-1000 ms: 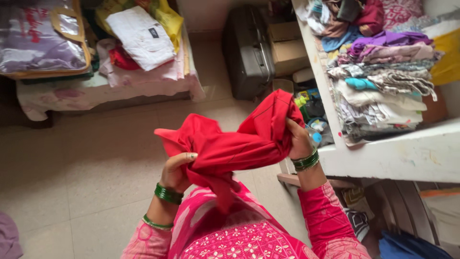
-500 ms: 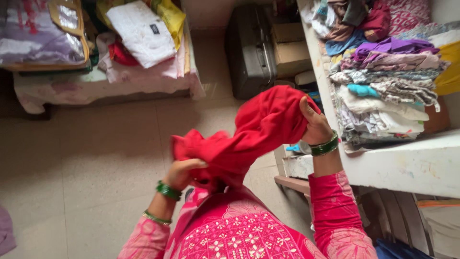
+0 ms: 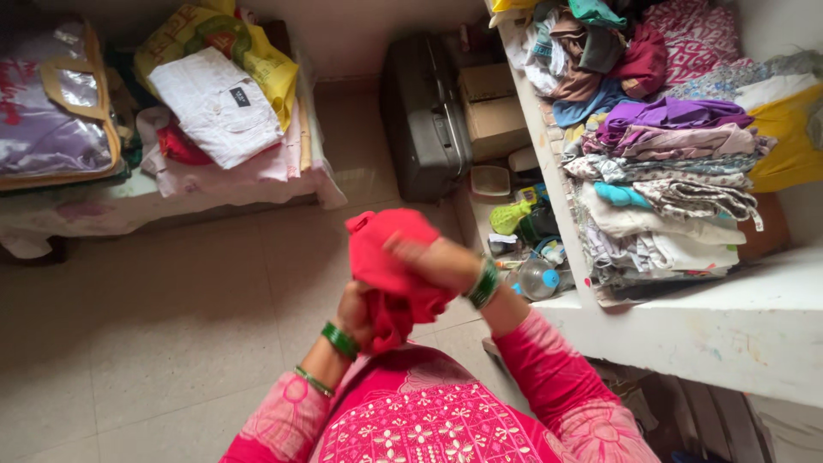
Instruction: The person picks up a light-colored cloth from the floor, folds it neatly on a stack, and places the folded item into a clear plastic storage bag with a zipper. They then pick up a red garment and fold it by hand.
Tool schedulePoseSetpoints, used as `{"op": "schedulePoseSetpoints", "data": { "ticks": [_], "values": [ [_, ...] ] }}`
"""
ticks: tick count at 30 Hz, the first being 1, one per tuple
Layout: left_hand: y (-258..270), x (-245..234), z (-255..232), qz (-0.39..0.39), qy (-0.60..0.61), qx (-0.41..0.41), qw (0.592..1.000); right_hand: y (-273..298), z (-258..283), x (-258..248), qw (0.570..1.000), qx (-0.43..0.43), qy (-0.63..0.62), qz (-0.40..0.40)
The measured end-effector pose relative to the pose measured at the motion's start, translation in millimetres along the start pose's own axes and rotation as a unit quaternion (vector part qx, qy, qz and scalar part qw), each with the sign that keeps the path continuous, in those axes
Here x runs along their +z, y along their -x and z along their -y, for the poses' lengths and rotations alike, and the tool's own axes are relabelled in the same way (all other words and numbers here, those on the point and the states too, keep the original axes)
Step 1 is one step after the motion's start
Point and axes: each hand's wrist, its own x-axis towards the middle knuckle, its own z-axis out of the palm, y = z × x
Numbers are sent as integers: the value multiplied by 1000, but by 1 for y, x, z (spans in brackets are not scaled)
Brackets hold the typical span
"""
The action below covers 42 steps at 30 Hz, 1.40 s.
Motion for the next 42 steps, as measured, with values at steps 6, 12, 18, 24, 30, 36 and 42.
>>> {"op": "schedulePoseSetpoints", "data": {
  "ticks": [6, 12, 18, 24, 30, 36, 42],
  "values": [
    [-49, -22, -6, -97, -297, 65, 948, 56, 99, 25, 922, -259, 286, -17],
    [-62, 10, -36, -39, -216, 21, 975, 100, 77, -43, 917, -237, 312, 77],
    [-103, 50, -63, 44, -702, 70, 707, 10, -36, -102, 992, -113, -2, -63],
    [-169, 55, -82, 96, -842, -61, 527, -40, -71, -70, 881, -167, -439, 64],
    [-160, 93, -115, -215, -857, -112, 455, -34, -73, -81, 753, -282, -568, 178],
    [-119, 128, -21, -170, -835, 290, 436, -30, -84, -93, 769, -196, -608, -30],
    [-128, 65, -23, -235, -785, 301, 488, -16, -107, -106, 955, -144, -230, -122]
  ]
}}
